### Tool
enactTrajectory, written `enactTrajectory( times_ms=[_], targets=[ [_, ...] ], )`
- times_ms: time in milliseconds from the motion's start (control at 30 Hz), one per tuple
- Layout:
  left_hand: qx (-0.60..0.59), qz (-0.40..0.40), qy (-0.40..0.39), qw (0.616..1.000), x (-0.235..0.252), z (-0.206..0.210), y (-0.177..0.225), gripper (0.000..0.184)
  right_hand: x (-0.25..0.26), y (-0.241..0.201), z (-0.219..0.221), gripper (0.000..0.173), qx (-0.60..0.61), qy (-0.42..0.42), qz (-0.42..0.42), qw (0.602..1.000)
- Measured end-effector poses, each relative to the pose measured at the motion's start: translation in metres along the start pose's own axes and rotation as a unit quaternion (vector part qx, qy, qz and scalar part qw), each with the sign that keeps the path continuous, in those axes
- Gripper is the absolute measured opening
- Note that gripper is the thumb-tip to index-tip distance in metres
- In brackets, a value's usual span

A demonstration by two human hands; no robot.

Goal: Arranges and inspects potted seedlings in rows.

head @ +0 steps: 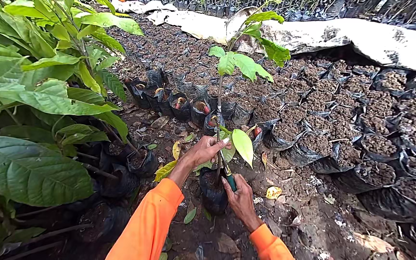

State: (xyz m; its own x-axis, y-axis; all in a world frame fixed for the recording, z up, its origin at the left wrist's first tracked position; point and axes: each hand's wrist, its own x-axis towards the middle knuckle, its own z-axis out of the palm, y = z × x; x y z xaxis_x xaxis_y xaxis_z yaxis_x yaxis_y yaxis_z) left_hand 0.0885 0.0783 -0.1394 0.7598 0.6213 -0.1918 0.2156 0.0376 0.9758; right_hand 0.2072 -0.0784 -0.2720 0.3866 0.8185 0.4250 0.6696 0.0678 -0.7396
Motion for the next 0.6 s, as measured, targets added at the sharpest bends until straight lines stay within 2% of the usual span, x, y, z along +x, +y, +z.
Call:
enactTrajectory(
  times_ms=[67, 200, 500, 600],
  targets=[
    [-0.001, 0.009, -0.003, 1.000, 0.000, 0.001, 0.000, 0.035, 0.000, -0.002, -0.002, 0.036, 0.016, -0.007, 0.033, 0.999],
    [0.010, -0.001, -0.017, 1.000, -0.002, 0.003, 0.002, 0.046, -0.005, 0.000, -0.015, 0.036, 0.056, -0.023, 0.114, 0.992],
    [0.045, -0.012, 0.002, 0.999, -0.002, 0.001, 0.001, 0.051, -0.023, 0.029, -0.052, 0.034, 0.041, 0.011, 0.206, 0.978],
    [0.049, -0.022, 0.005, 0.999, -0.003, 0.002, 0.003, 0.068, -0.024, 0.033, -0.062, 0.032, 0.032, 0.021, 0.233, 0.972]
  ],
)
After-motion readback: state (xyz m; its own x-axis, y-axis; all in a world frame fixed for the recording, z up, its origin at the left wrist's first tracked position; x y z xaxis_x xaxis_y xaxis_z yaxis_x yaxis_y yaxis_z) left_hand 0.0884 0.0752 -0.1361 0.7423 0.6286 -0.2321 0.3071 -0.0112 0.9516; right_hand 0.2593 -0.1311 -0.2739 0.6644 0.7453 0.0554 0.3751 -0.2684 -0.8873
